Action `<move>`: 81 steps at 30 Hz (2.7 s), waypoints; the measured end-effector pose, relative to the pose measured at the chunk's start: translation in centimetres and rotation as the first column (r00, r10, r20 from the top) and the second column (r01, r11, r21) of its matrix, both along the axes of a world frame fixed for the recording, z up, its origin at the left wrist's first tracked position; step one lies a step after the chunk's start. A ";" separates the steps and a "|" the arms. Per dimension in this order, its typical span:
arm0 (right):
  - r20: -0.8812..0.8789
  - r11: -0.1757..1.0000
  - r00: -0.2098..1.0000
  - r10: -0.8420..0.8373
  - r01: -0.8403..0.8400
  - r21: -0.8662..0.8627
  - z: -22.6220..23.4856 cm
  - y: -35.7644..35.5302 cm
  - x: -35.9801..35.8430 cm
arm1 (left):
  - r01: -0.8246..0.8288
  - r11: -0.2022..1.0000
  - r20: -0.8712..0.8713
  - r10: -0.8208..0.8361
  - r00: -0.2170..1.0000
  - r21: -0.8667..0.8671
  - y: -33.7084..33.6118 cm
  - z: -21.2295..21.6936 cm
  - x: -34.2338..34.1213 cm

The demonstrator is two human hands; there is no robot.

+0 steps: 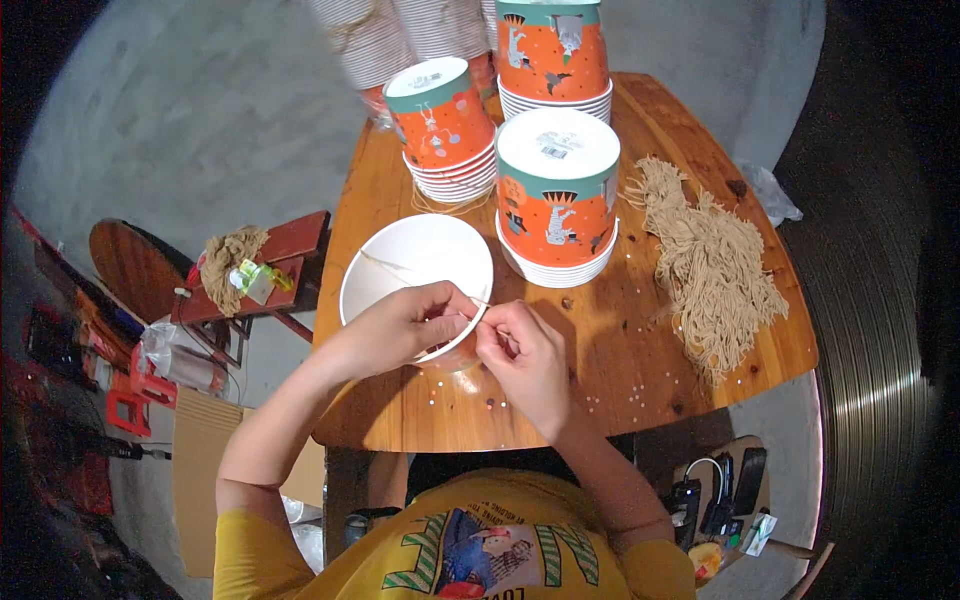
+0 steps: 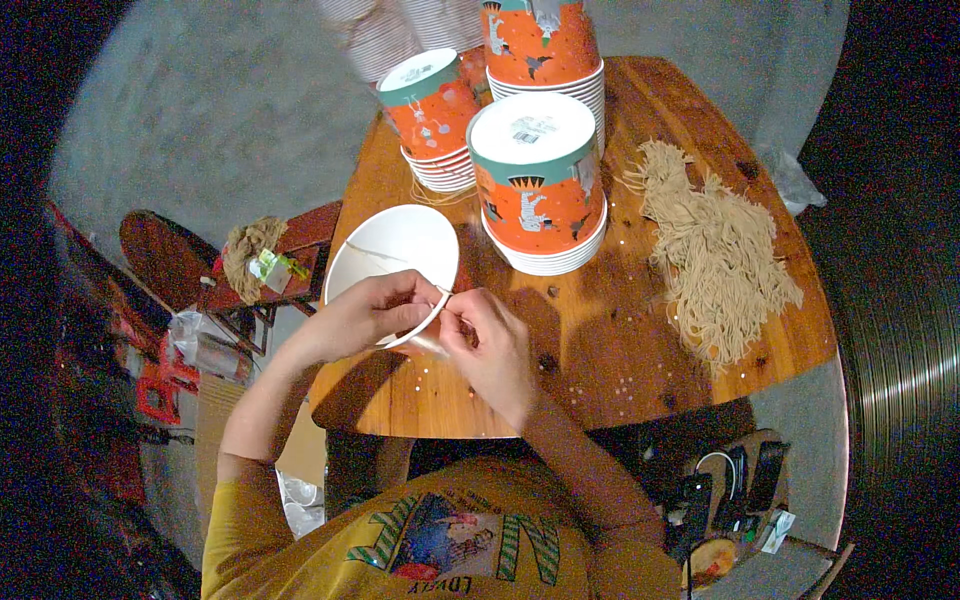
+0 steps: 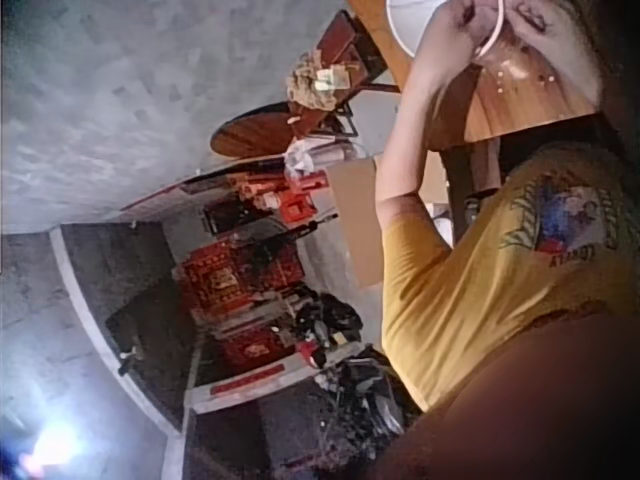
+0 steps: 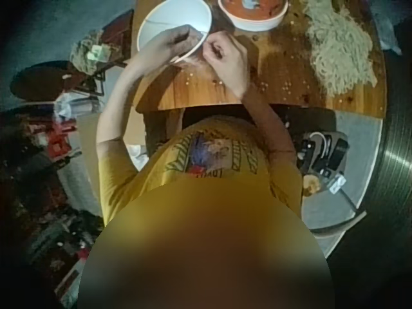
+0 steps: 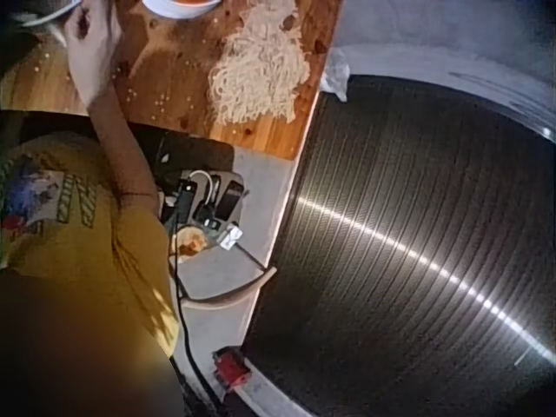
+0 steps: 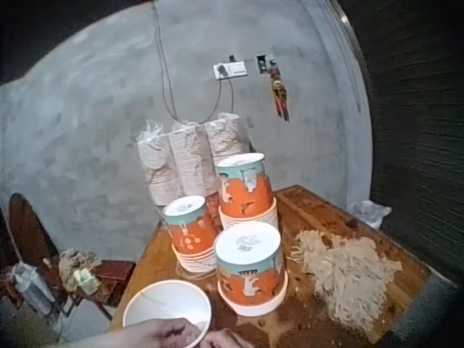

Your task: The person is threading and tying thin strings through holes in paper cups.

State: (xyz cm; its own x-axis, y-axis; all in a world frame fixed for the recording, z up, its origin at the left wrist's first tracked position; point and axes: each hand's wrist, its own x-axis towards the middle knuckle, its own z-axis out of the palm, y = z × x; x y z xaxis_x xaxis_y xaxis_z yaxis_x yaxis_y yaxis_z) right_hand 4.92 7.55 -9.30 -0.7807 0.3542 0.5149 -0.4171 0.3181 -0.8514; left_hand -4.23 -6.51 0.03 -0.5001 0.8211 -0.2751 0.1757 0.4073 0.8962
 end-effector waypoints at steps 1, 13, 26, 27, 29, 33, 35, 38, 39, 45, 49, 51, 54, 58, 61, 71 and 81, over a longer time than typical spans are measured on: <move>0.000 1.000 1.000 0.003 -0.003 0.000 0.0 0.1 0.0 | -0.003 1.000 0.000 0.003 1.000 0.000 0.1 -0.5 -0.4; 0.098 0.977 0.977 0.187 -0.195 0.082 3.5 3.1 1.0 | -0.239 0.951 0.066 0.230 0.971 0.196 -0.6 -0.3 -1.1; 0.092 0.896 0.913 0.397 -0.407 0.178 6.3 4.5 -0.8 | -0.170 0.939 0.196 0.113 0.974 0.300 0.2 -1.5 -0.7; 0.086 0.881 0.895 0.438 -0.446 0.159 6.4 4.8 -0.9 | -0.136 0.949 0.165 0.091 0.982 0.285 0.3 -1.6 -0.7; 0.078 0.861 0.874 0.480 -0.486 0.148 6.9 4.9 -1.0 | -0.132 0.947 0.148 0.092 0.985 0.293 0.6 -1.8 -0.4; 0.186 0.829 0.827 0.531 -0.552 0.089 7.5 4.5 -1.7 | -0.185 0.937 0.183 0.134 0.974 0.296 0.8 -2.0 -0.4; 0.153 0.835 0.839 0.522 -0.539 0.110 7.2 4.6 -2.2 | -0.168 0.939 0.173 0.120 0.978 0.301 0.7 -1.8 -0.4; 0.094 0.846 0.860 0.502 -0.511 0.151 7.2 4.9 -2.4 | -0.130 0.963 0.129 0.101 0.986 0.236 0.3 -1.5 -0.4; 0.149 0.855 0.863 0.482 -0.501 0.135 7.7 4.7 -2.2 | -0.107 0.965 0.068 0.093 0.993 0.241 0.0 -1.8 -0.6; 0.211 0.858 0.871 0.444 -0.481 0.177 7.0 6.3 -1.2 | -0.064 0.975 -0.354 0.138 0.925 0.212 1.4 -1.2 -0.6; 0.151 0.738 0.822 0.549 -0.561 0.374 7.1 6.3 -1.6 | -0.097 0.978 -0.303 0.151 0.941 0.184 1.4 -2.2 -0.6; 0.145 0.714 0.833 0.534 -0.536 0.451 7.6 4.7 -1.5 | -0.154 0.944 -0.145 0.203 0.968 0.293 0.8 -2.9 -0.4; 0.098 0.700 0.860 0.502 -0.470 0.538 7.5 3.7 -2.0 | -0.177 0.945 -0.055 0.200 0.978 0.276 0.7 -2.7 -0.6; 0.269 0.701 0.809 0.522 -0.587 0.405 8.7 4.5 -2.3 | -0.151 0.918 0.034 0.149 0.988 0.367 1.5 -2.4 -0.7; 0.262 0.722 0.842 0.471 -0.539 0.434 9.1 5.2 -2.6 | -0.159 0.927 0.240 0.078 0.968 0.341 1.5 -2.5 -1.4; 0.209 0.783 0.908 0.364 -0.419 0.459 7.7 4.6 -3.0 | -0.102 0.955 0.323 0.007 0.946 0.279 -0.2 -3.5 -1.6; 0.043 0.839 0.942 0.332 -0.316 0.444 5.7 7.9 -1.6 | -0.060 0.938 0.223 -0.019 0.975 0.342 1.5 -2.3 -1.1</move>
State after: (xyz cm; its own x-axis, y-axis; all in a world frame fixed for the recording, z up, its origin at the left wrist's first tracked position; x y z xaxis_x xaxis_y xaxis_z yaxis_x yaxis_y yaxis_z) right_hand 3.32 15.48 -3.60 -0.7903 -0.1844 0.5843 -0.5881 0.4959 -0.6389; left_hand -5.29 -5.02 -2.25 -0.4772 0.8750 -0.0813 -0.0461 0.0674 0.9967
